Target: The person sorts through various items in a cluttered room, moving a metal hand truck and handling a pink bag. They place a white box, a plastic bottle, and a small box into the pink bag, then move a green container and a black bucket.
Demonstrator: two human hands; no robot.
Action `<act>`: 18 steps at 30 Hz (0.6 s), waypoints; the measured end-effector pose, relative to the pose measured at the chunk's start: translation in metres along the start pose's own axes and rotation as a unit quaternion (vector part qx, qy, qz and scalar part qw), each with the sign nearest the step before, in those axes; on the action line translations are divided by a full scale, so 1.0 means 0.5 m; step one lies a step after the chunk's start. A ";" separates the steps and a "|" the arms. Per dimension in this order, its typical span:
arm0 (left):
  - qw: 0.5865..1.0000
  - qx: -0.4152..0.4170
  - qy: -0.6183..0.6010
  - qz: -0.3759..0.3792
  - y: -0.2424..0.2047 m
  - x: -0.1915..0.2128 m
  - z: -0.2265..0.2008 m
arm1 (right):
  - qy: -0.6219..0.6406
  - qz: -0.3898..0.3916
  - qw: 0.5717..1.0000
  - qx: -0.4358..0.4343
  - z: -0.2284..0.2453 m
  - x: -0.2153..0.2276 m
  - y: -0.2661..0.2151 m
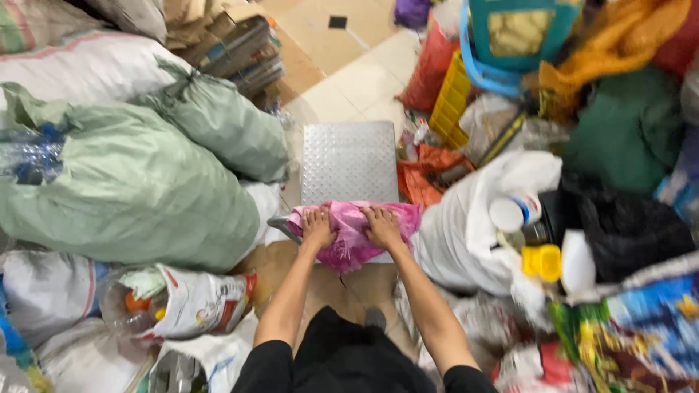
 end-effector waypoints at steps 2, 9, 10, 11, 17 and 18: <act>0.999 0.007 -0.009 0.031 0.067 0.001 -0.002 | -0.018 0.054 0.998 -0.035 -0.033 0.004 0.057; 0.998 0.009 -0.009 0.058 0.289 -0.047 0.010 | -0.015 0.070 0.997 -0.037 -0.120 0.044 0.268; 0.999 0.003 -0.013 0.049 0.320 -0.053 0.010 | -0.017 0.074 0.997 -0.030 -0.135 0.045 0.297; 0.999 -0.005 -0.014 0.038 0.362 -0.051 0.018 | -0.017 0.074 0.997 -0.023 -0.146 0.049 0.337; 0.998 -0.032 -0.042 0.035 0.516 0.008 0.014 | -0.040 0.095 0.992 -0.074 -0.209 0.086 0.494; 0.998 -0.035 -0.042 0.028 0.552 0.025 0.017 | -0.044 0.088 0.992 -0.074 -0.219 0.098 0.530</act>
Point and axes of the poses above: each hand's wrist, its own y-axis towards the middle knuckle, its own x-axis out of the back of the hand, z = x × y, the point moved 6 cm from there along y, towards the middle knuckle, and after that the axes turned 1 degree about z, right-handed, at the moved point
